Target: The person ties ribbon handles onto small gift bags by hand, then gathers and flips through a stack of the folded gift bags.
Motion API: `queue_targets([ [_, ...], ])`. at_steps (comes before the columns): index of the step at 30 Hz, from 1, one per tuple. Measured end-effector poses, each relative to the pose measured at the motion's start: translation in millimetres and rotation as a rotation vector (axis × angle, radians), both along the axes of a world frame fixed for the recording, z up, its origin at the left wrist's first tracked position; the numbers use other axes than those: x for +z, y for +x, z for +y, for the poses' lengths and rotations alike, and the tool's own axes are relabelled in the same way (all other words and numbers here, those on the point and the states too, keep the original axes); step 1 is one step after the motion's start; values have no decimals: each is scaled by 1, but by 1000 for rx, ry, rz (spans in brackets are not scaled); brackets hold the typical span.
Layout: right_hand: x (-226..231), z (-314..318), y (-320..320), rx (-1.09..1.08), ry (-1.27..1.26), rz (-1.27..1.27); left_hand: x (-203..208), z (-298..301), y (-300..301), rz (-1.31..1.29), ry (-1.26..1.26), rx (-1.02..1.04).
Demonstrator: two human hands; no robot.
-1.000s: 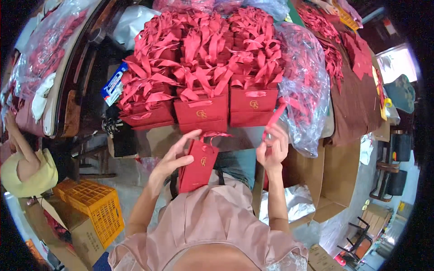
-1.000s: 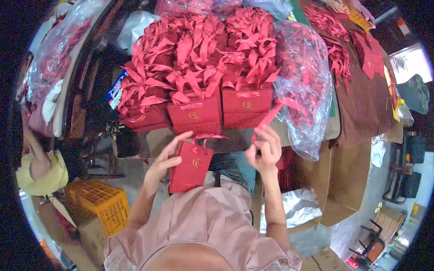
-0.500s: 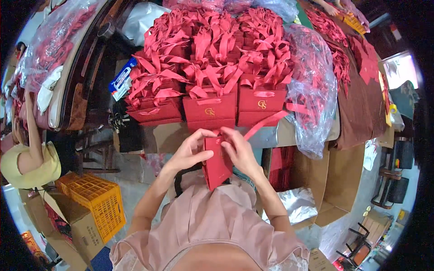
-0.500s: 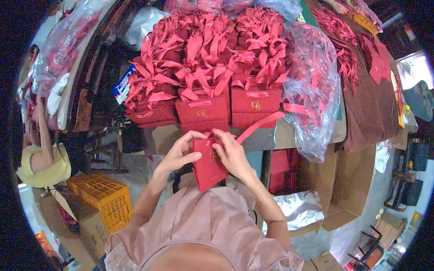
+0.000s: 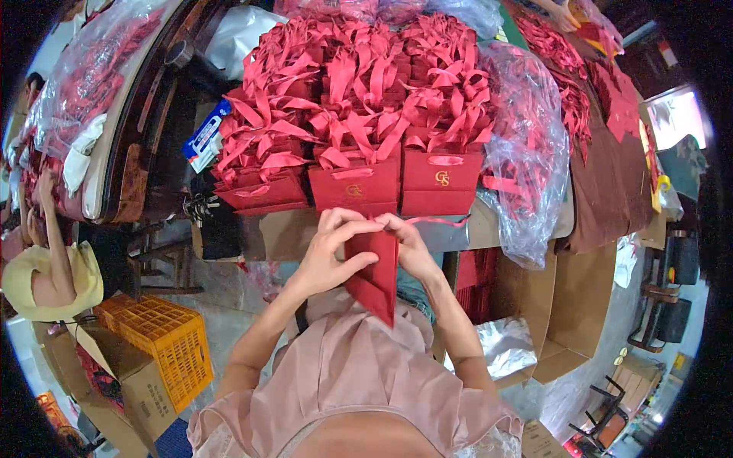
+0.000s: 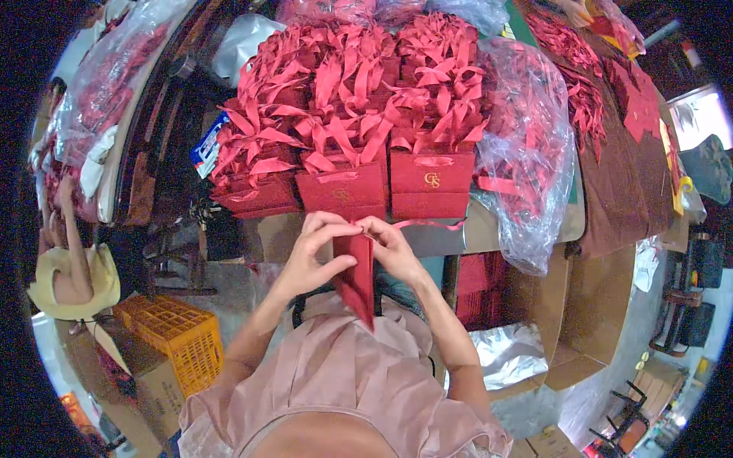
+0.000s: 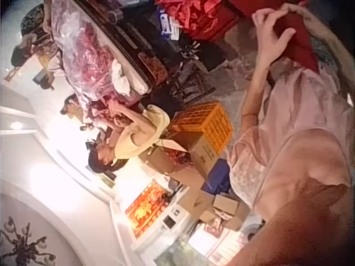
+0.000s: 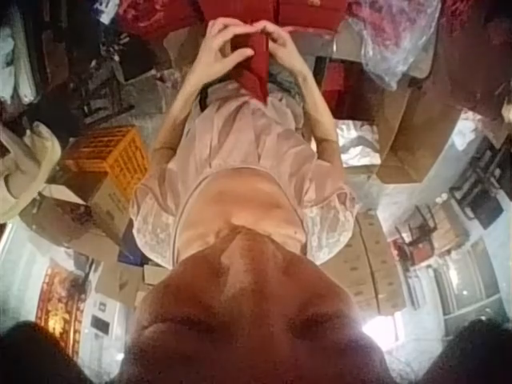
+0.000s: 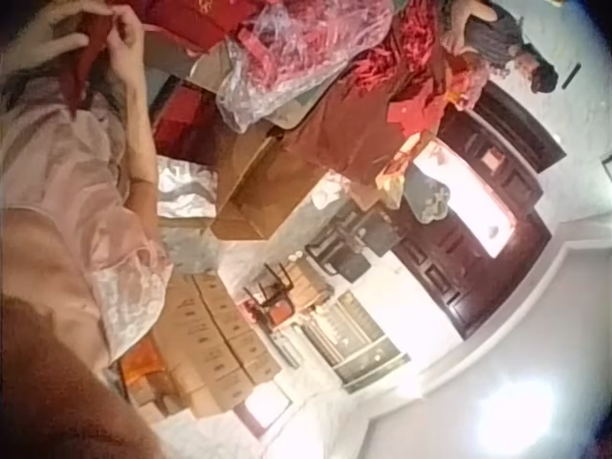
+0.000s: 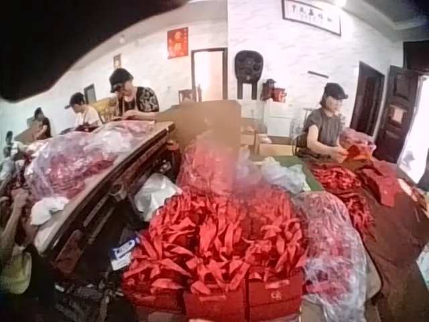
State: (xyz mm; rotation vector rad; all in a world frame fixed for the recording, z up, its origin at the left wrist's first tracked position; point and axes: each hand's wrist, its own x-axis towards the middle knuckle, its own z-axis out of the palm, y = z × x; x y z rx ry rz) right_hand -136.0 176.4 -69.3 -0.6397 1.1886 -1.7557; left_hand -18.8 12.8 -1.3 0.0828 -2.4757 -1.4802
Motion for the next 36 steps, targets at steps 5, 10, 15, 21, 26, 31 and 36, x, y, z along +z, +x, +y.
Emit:
queue_targets([
  [5, -17, 12, 6, -86, 121, -72, -32, 20, -7, -34, 4, 212],
  [10, -10, 28, 4, -213, 203, -181, -64, 35, -14, 23, -58, 239],
  [15, -34, 49, -7, -375, 384, 256, -60, 28, -17, -114, 230, 190],
  [21, -2, 62, -15, -444, 474, 356, -42, 10, -16, -305, 219, 128],
  [26, 42, 48, -2, -335, 541, 622, -51, 15, -16, -247, 129, 145],
  [31, 45, 29, 17, -364, 572, 681, -47, 21, -19, -267, 95, 152],
  [36, 39, 23, 20, -384, 638, 725, -41, 28, -18, -239, 36, 165],
])
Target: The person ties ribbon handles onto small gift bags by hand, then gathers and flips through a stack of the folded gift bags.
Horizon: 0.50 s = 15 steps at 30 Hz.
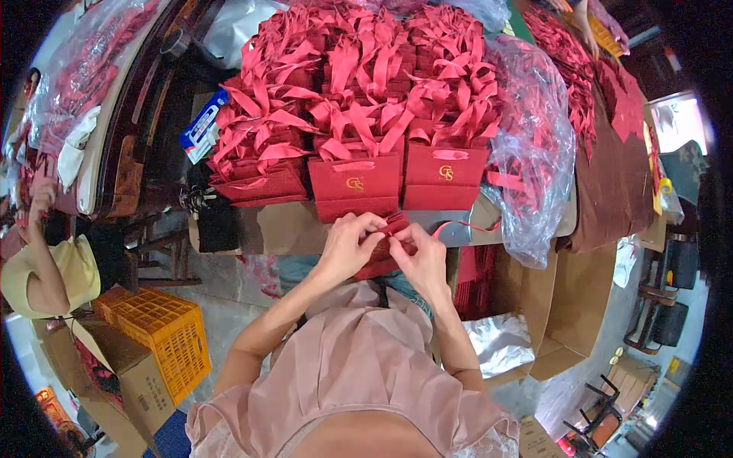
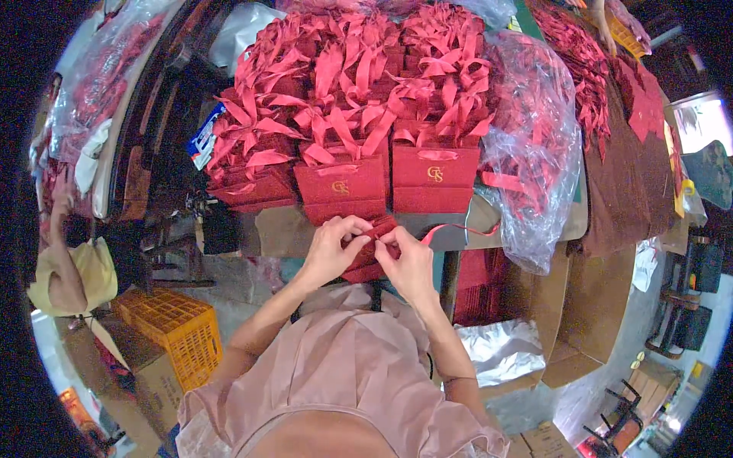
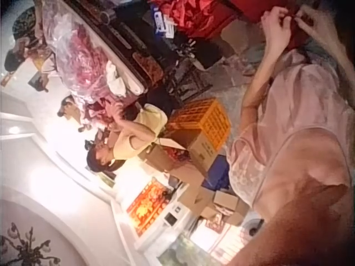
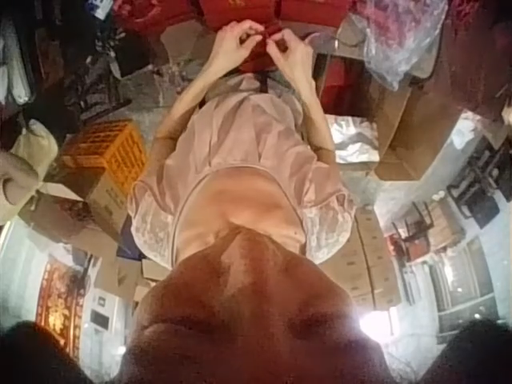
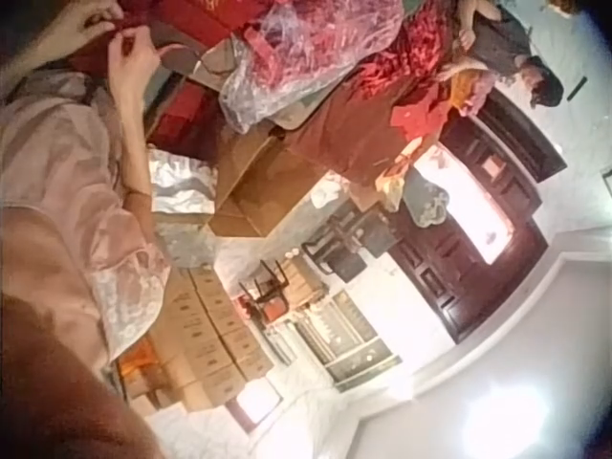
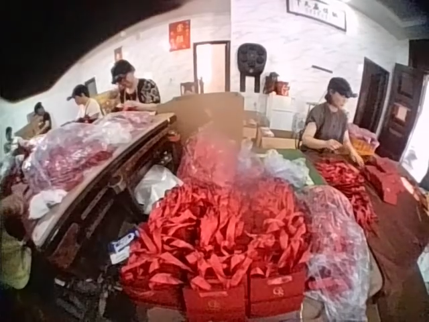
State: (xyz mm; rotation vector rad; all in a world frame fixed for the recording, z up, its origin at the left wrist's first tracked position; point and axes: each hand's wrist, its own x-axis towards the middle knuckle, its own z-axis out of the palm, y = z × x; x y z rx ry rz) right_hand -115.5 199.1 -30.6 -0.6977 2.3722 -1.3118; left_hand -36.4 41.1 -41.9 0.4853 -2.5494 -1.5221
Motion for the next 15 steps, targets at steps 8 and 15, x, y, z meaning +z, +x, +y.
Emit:
queue_targets([
  [8, -4, -1, -2, -89, -11, -107, 3, 10, 0, 180, -295, -19],
  [15, -2, -7, 1, -97, 53, -60, 5, 17, 1, 170, -350, -41],
])
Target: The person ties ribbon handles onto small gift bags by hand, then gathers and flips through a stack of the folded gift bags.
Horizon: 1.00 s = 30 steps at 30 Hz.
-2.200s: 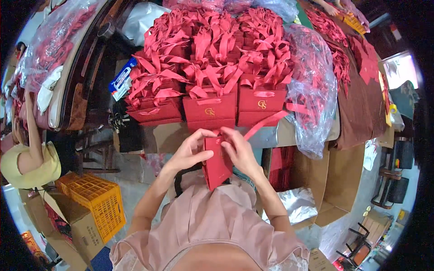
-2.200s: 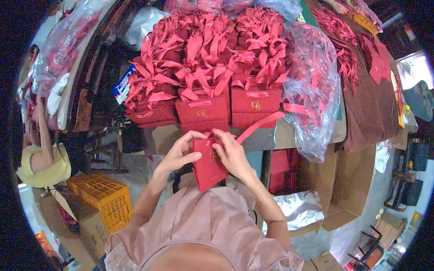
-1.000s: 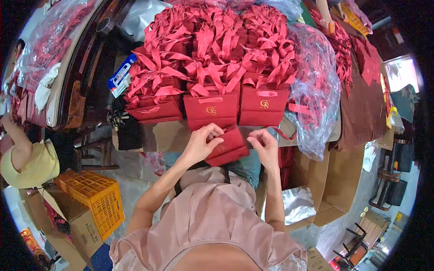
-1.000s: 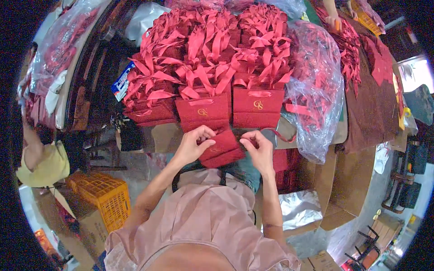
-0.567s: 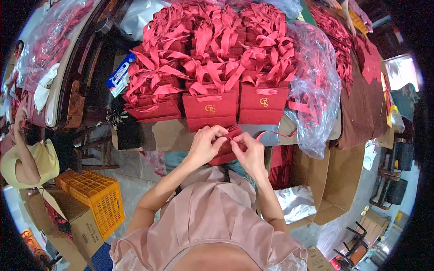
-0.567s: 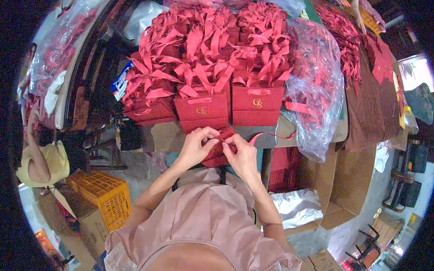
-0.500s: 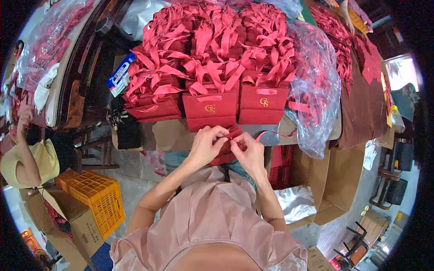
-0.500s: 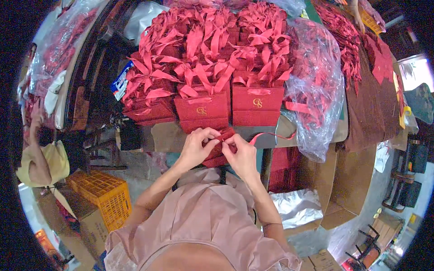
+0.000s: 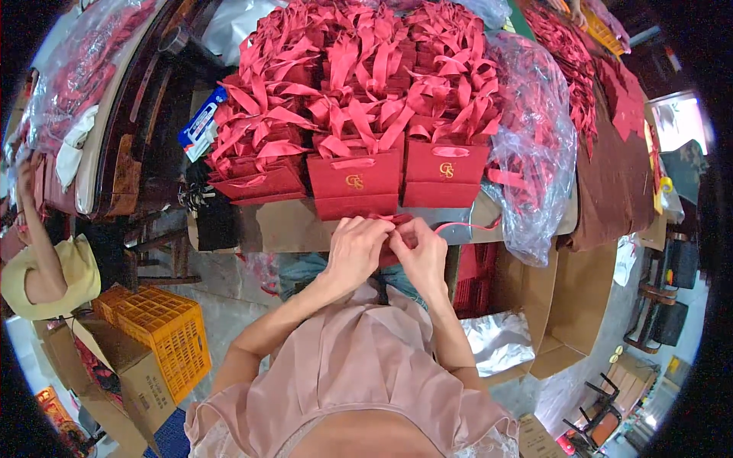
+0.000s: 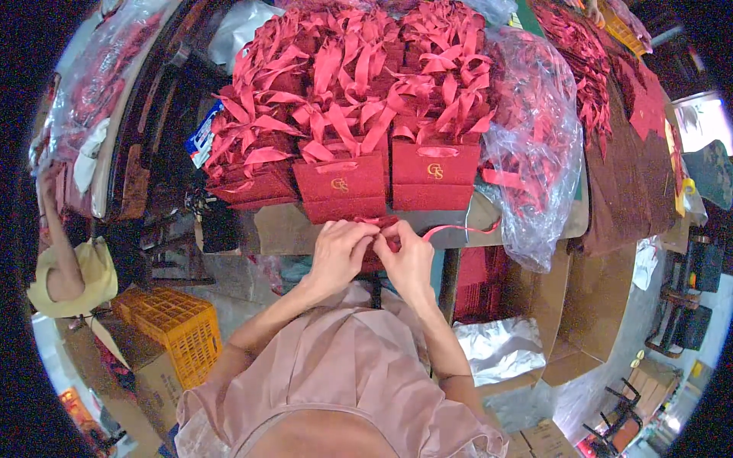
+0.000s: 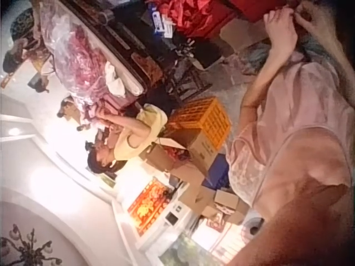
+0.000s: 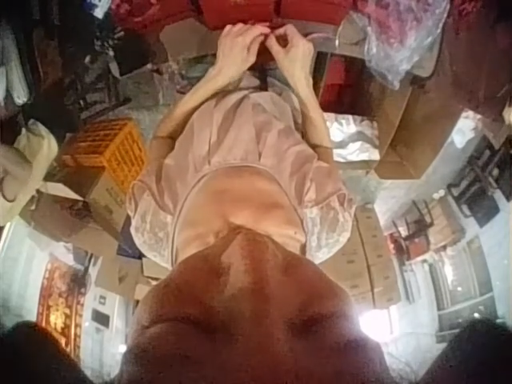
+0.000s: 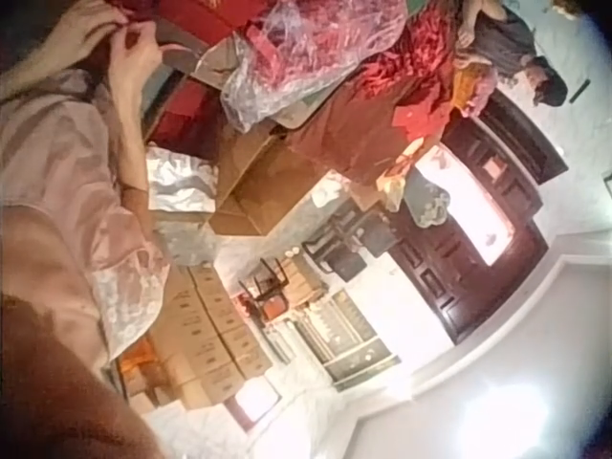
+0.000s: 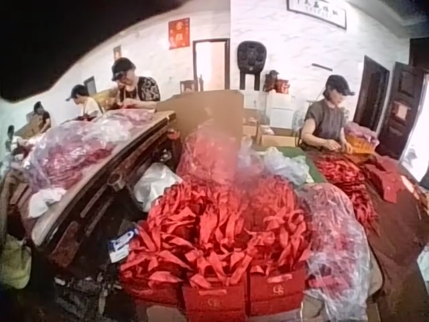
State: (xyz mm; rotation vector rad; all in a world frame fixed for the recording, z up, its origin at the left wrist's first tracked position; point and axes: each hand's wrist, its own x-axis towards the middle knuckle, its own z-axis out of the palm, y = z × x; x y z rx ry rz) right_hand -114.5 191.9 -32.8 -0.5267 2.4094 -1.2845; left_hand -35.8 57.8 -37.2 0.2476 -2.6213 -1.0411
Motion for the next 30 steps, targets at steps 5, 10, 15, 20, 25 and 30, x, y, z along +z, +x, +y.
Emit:
queue_targets([
  [5, -2, 0, 2, -9, -117, 62, -2, -12, -1, -86, 189, -28],
  [10, 9, 2, -2, 64, -23, 216, 0, -12, -2, -92, 161, -44],
  [15, 13, 11, -18, 101, -156, 188, 8, -14, 1, -120, 115, -61],
  [20, 16, 16, -32, 263, -100, 136, 17, -7, 4, -17, -83, -91],
  [25, 15, 18, -43, 376, 8, 13, 14, -5, 4, 114, -304, -93],
  [30, 0, 13, -58, 381, -79, -200, 12, -9, 1, 201, -330, -123],
])
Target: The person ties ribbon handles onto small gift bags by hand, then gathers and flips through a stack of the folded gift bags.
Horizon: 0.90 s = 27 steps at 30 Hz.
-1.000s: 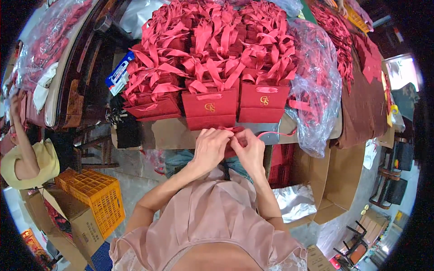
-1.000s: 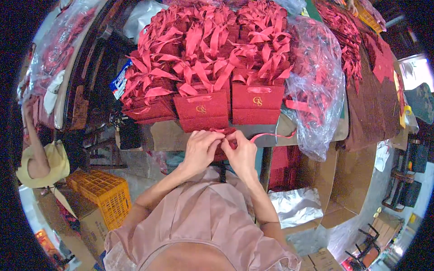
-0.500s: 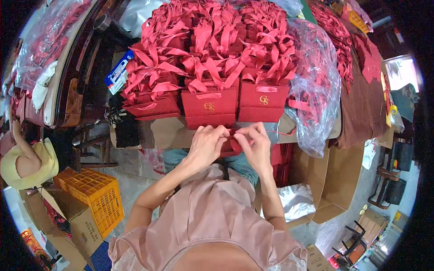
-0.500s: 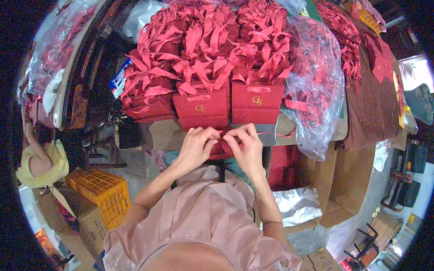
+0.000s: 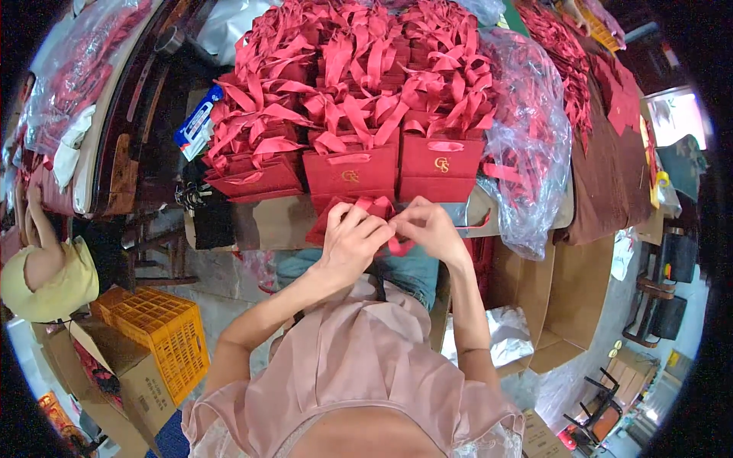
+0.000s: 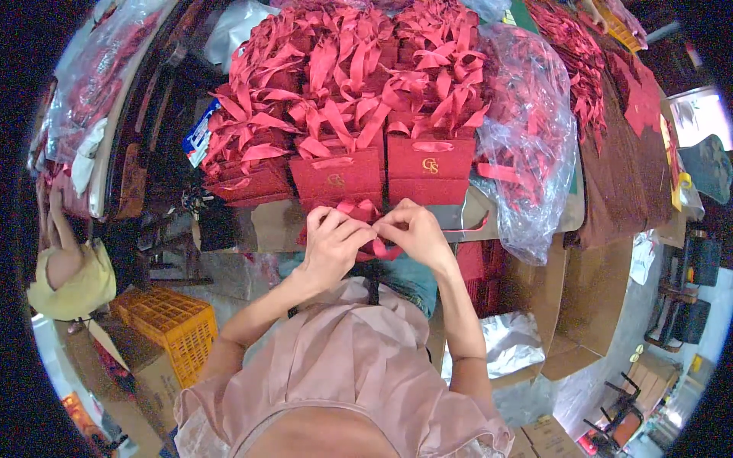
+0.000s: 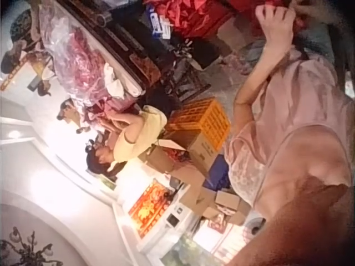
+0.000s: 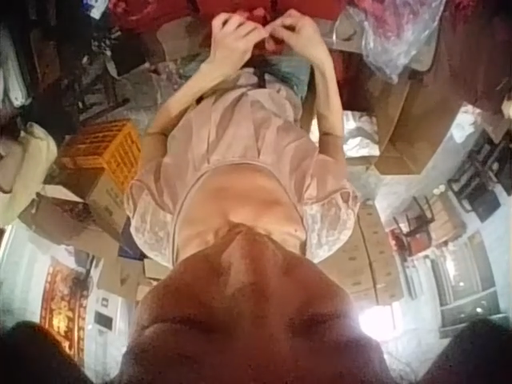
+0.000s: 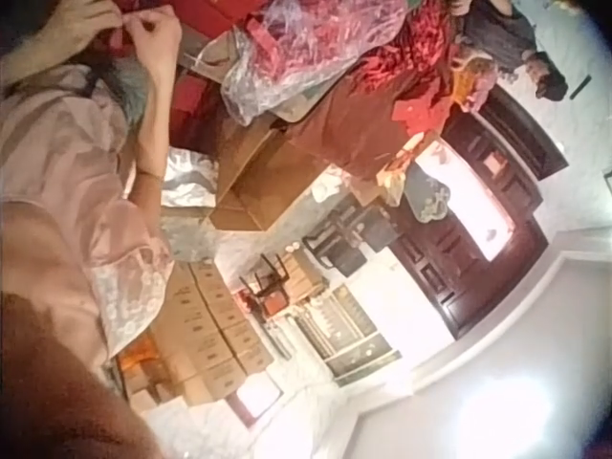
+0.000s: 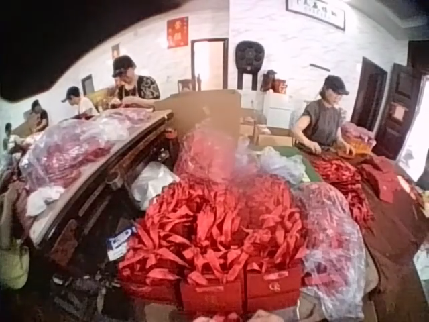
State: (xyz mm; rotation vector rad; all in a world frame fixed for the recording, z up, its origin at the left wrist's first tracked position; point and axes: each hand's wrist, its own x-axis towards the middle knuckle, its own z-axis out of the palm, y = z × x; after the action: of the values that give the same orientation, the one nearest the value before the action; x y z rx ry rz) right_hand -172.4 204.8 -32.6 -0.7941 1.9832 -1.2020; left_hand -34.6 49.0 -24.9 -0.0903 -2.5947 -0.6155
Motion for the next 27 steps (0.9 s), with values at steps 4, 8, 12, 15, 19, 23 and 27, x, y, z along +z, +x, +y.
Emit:
queue_targets([
  [4, -12, -5, 5, -81, -91, -98, 2, -4, -3, -30, -8, 14],
  [8, -13, -12, 13, -173, -69, -77, 10, -9, -7, -90, 123, 19],
  [12, -16, -17, 20, -241, -56, -125, 10, -15, -11, -140, 118, 12],
  [15, -25, -19, 24, -328, -164, -134, 18, -17, -12, -168, 121, -1],
  [19, -32, -20, 4, -545, -252, -47, 20, -7, -7, -278, 237, -79],
  [23, -8, -16, -6, -457, -109, 96, 11, -5, -7, -231, 272, 73],
  [27, -14, 1, 1, -383, -194, 268, 9, -11, -6, -219, 277, 190],
])
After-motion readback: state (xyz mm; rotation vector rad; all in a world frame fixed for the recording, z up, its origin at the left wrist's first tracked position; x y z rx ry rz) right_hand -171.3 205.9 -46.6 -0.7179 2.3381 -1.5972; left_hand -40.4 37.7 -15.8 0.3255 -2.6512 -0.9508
